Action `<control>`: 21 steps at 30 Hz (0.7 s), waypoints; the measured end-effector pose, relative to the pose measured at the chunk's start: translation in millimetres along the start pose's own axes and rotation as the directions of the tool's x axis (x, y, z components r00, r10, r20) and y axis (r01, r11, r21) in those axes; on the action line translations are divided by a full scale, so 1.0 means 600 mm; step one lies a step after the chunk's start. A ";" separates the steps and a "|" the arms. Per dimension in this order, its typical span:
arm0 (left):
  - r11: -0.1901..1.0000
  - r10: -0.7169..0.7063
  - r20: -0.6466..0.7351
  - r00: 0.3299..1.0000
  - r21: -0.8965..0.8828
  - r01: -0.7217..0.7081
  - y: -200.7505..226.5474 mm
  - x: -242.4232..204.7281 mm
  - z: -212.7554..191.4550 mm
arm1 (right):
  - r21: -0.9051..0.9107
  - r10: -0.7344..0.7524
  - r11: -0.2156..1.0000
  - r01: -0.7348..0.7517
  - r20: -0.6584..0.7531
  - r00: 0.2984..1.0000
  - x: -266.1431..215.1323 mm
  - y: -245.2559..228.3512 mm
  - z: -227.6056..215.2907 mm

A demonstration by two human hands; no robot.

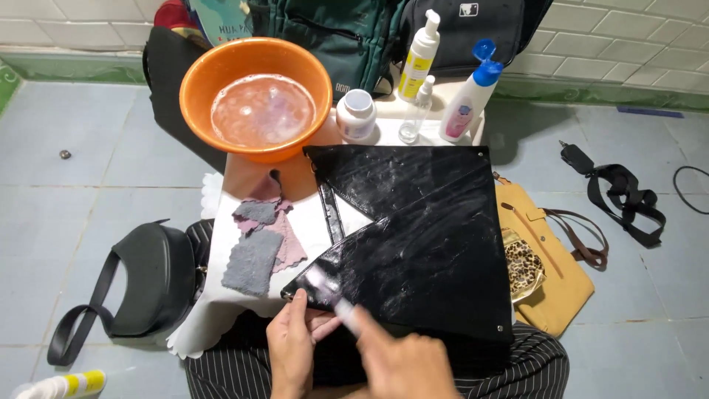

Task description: Cleaning and polishing a black leather bag using a toothbrush and cleaning cream.

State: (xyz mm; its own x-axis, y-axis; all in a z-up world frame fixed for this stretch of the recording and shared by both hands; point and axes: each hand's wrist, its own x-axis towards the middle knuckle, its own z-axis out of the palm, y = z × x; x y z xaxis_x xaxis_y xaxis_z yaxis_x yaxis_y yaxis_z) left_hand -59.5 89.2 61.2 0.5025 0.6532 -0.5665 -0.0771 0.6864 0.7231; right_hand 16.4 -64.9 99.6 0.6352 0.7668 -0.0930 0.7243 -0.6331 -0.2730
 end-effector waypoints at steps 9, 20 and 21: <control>0.989 -0.074 0.070 0.995 -0.126 0.083 0.005 0.007 -0.017 | -0.061 0.270 0.960 -0.273 -0.053 0.962 0.025 -0.015 -0.070; 0.986 -0.083 0.196 0.977 -0.127 0.110 -0.034 -0.002 -0.024 | -0.020 0.071 0.997 -0.072 -0.032 0.997 -0.022 0.016 -0.007; 0.982 -0.071 0.240 0.968 -0.151 0.110 -0.042 0.000 -0.023 | 0.112 -0.187 0.976 0.186 -0.003 0.982 -0.034 0.007 0.018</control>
State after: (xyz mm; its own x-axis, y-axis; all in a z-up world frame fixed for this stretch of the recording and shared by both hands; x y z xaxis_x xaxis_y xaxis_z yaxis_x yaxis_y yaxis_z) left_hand -69.5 76.7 37.5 0.6983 0.5068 -0.5054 -0.1508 0.7945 0.5883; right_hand 3.5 -82.2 90.3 0.4892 0.8714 -0.0371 0.7953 -0.4631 -0.3912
